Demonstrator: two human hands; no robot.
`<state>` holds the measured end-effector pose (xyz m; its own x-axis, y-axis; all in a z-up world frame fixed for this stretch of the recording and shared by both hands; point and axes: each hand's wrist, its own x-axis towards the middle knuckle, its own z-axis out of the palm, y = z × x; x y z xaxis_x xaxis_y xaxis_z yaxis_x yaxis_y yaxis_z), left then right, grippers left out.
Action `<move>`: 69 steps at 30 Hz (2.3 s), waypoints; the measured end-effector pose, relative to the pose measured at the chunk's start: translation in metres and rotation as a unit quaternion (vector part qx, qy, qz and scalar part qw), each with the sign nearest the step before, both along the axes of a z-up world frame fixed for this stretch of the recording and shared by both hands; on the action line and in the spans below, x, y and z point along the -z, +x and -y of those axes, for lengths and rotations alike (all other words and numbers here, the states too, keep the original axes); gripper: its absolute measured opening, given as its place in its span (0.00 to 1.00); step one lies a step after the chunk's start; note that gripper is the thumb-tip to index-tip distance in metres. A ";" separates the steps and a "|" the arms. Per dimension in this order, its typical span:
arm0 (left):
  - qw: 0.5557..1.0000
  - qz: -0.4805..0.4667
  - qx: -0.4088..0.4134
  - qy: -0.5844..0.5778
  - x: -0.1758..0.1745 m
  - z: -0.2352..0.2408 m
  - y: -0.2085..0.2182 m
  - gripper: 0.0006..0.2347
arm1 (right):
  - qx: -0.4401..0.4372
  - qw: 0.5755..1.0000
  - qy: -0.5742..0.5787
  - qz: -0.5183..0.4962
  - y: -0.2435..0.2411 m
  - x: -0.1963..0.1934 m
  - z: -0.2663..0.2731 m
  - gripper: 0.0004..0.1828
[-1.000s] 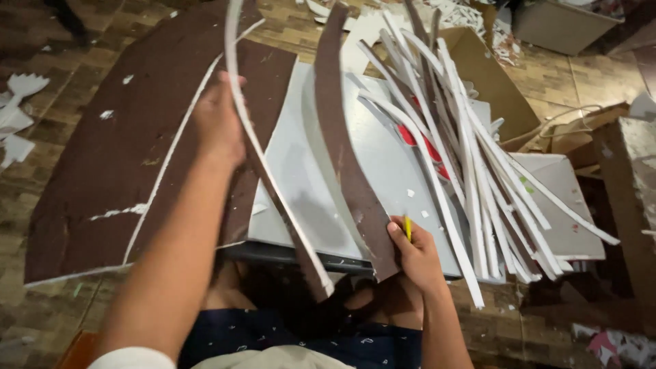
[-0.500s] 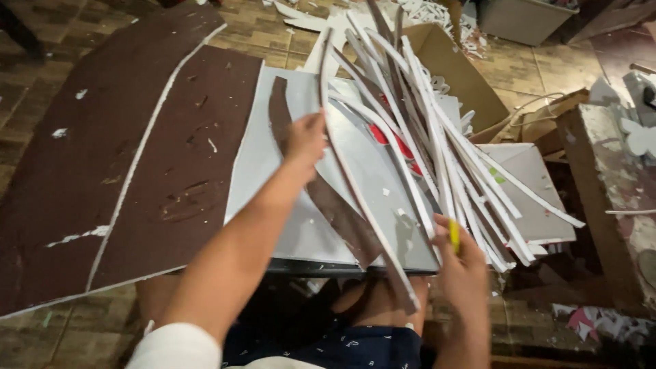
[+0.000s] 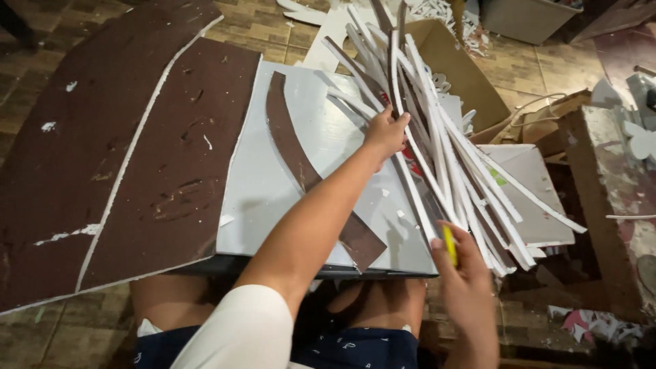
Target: Cutting curved shapes out of foam board using a utility knife.
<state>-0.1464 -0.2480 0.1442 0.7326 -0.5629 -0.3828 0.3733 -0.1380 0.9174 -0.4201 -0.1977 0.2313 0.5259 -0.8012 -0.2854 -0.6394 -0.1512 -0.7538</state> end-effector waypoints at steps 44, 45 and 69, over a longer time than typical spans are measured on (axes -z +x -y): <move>0.770 0.474 0.123 0.408 0.068 -0.294 0.112 0.25 | -0.083 0.989 -0.079 0.098 0.169 0.129 -0.053 0.18; 0.773 0.473 0.116 0.406 0.068 -0.292 0.111 0.24 | -0.079 0.989 -0.085 0.094 0.171 0.128 -0.055 0.18; 0.734 0.541 0.132 0.388 0.069 -0.257 0.112 0.30 | -0.199 0.971 -0.128 0.030 0.396 0.180 -0.021 0.24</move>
<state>-0.0343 0.0091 0.0754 0.7494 -0.6592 0.0628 -0.6494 -0.7131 0.2643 -0.0245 -0.1769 0.0509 0.8183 -0.5713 -0.0624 -0.4477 -0.5656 -0.6925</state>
